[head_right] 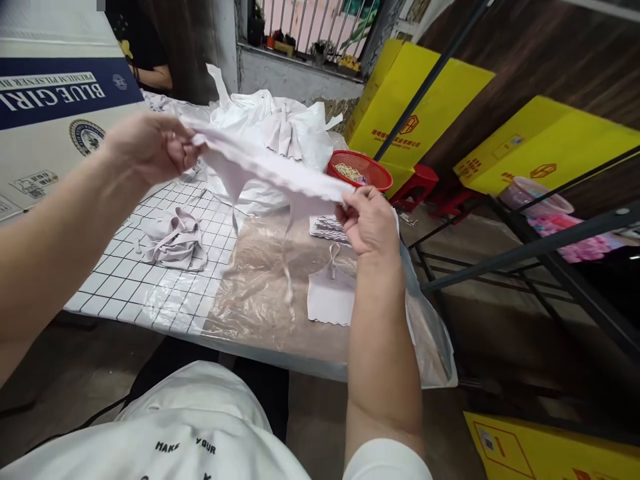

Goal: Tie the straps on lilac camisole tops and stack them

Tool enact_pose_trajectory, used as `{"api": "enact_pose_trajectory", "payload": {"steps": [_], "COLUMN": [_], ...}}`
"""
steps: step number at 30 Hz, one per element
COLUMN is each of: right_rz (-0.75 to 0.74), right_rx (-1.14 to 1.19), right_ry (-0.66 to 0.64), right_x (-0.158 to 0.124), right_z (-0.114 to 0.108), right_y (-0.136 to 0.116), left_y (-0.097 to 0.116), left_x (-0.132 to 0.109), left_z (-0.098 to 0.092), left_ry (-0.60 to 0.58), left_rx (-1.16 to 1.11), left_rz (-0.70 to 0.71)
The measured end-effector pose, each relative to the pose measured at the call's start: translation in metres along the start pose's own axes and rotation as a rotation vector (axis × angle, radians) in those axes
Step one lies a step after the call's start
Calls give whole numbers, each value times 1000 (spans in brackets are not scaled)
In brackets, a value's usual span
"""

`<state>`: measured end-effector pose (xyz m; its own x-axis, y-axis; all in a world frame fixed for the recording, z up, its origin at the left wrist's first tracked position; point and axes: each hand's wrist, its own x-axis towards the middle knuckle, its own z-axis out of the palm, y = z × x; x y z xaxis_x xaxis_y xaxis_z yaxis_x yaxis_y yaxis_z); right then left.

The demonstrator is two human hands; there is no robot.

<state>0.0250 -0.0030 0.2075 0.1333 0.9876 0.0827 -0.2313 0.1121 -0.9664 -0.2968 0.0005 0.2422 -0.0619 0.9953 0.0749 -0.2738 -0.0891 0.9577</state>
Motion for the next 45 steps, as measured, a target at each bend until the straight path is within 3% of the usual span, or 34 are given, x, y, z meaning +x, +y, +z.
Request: {"api": "enact_pose_trajectory", "payload": {"steps": [3,6,8,11,14,16,19,21,23,25,28,32,34,36,40,42,45], "right_rz": [-120,-120,-56,107,316,402,337,188,32,-64,-50,14,-27,-40,136,165,176], "right_rx": [30,-37,-118,-254,-366,-472,-721,-898,-1024,-1092,-1116,-1042,-1043,-1080,-1211,-1242,-1229], "right_ry": [-43,-83,-73,-73,-143,-216,-267,-251,-274,-364,-451,-450,-426,-382,-368,-379,-412], "right_x": [1,-19,-41,-85,-136,-164,-189,-193,-192,-191,-188,-163,-131,-88,-4,20,33], "right_z": [1,-8,-18,-36,-57,-70,-79,-77,-72,-69,-74,-77,-65,-45,1,20,37], "right_y": [-21,-16,9,67,117,131,128,123,124,131,140,131,124,122,141,157,176], "left_y": [22,15,-13,-79,-138,-159,-167,-167,-173,-184,-201,-211,-216,-227,-260,-275,-289], "left_x": [-9,-39,-64,-105,-153,-185,-217,-224,-223,-219,-216,-204,-187,-164,-113,-95,-83], "left_z": [15,15,4,-21,-48,-63,-79,-83,-84,-86,-96,-94,-72,-35,40,60,67], "left_ry": [119,81,136,341,363,342,259,247,183,28,-115,-61,-173,-377,-742,-812,-821], "left_rx": [-58,14,70,98,72,140,462,800,1083,1246,1397,1447,1371,1257,1119,1126,1142], "left_rz": [-33,-105,-246,-496,-660,-724,-619,-368,-72,129,174,220,315,421,596,617,600]}}
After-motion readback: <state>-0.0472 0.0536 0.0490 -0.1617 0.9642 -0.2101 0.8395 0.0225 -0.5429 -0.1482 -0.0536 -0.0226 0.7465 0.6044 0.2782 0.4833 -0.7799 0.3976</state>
